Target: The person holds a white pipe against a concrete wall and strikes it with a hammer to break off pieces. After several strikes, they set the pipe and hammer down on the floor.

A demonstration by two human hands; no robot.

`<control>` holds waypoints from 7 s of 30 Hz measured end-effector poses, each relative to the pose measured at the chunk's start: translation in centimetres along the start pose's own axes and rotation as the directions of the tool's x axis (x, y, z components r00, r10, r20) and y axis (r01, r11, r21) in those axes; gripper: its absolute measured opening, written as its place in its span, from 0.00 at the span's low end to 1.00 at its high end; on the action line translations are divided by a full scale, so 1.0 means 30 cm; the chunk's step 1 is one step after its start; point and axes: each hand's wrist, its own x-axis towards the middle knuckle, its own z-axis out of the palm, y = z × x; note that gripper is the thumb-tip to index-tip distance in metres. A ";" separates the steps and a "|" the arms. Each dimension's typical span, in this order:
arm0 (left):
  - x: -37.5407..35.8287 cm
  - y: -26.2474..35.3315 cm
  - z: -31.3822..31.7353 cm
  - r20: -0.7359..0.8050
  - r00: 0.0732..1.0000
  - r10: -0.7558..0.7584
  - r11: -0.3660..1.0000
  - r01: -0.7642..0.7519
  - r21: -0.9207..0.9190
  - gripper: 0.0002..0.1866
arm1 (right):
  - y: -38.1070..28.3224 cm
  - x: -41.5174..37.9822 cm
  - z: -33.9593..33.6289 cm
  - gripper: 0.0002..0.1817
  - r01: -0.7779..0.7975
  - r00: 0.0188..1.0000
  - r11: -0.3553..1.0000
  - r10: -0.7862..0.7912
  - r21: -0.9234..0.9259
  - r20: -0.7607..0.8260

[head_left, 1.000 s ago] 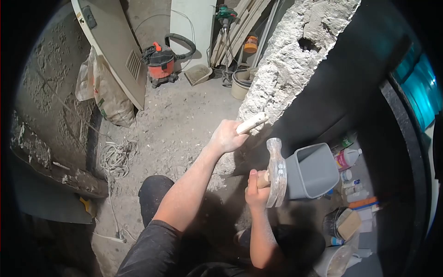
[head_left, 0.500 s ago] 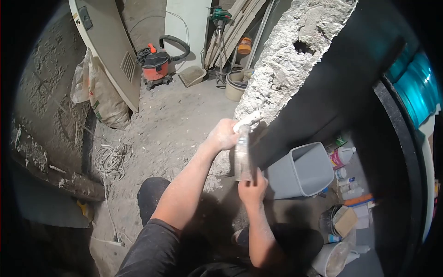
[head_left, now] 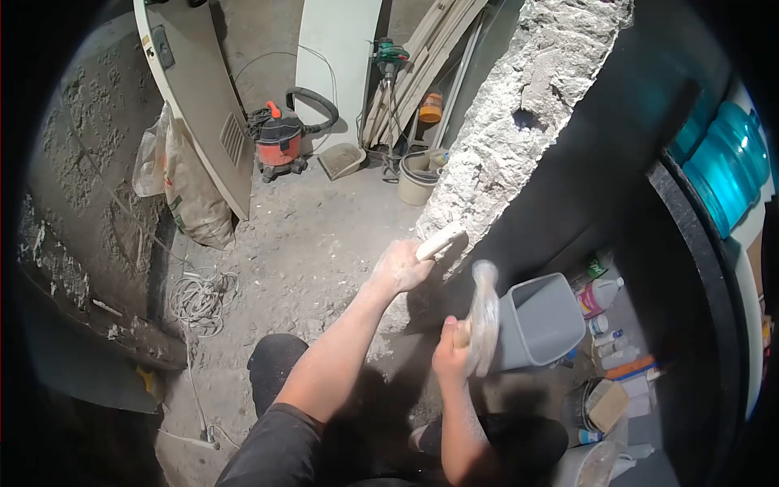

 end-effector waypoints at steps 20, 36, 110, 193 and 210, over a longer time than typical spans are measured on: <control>-0.054 0.032 0.030 -0.070 0.997 0.034 0.999 -0.035 -0.014 0.09 | 0.052 -0.019 0.024 0.11 0.162 0.979 0.909 -0.098 0.384 -0.179; -0.049 0.010 -0.206 0.113 0.993 0.024 0.737 0.059 -0.673 0.20 | -0.350 0.044 -0.371 0.15 -0.023 0.981 0.854 -0.081 0.520 0.176; -0.056 0.121 -0.207 -0.089 0.983 0.157 0.980 -0.167 -0.111 0.25 | -0.847 0.128 -0.645 0.11 0.622 0.773 0.710 -0.622 -0.329 0.120; -0.004 0.064 -0.252 -0.092 0.957 -0.276 0.623 0.105 -0.775 0.14 | 0.527 -0.202 0.028 0.10 -0.683 0.369 0.713 0.523 -0.158 0.768; -0.006 0.040 -0.204 -0.284 0.959 0.018 0.779 -0.191 -0.598 0.22 | -0.309 -0.043 -0.634 0.14 -0.203 0.941 0.931 0.099 0.304 0.324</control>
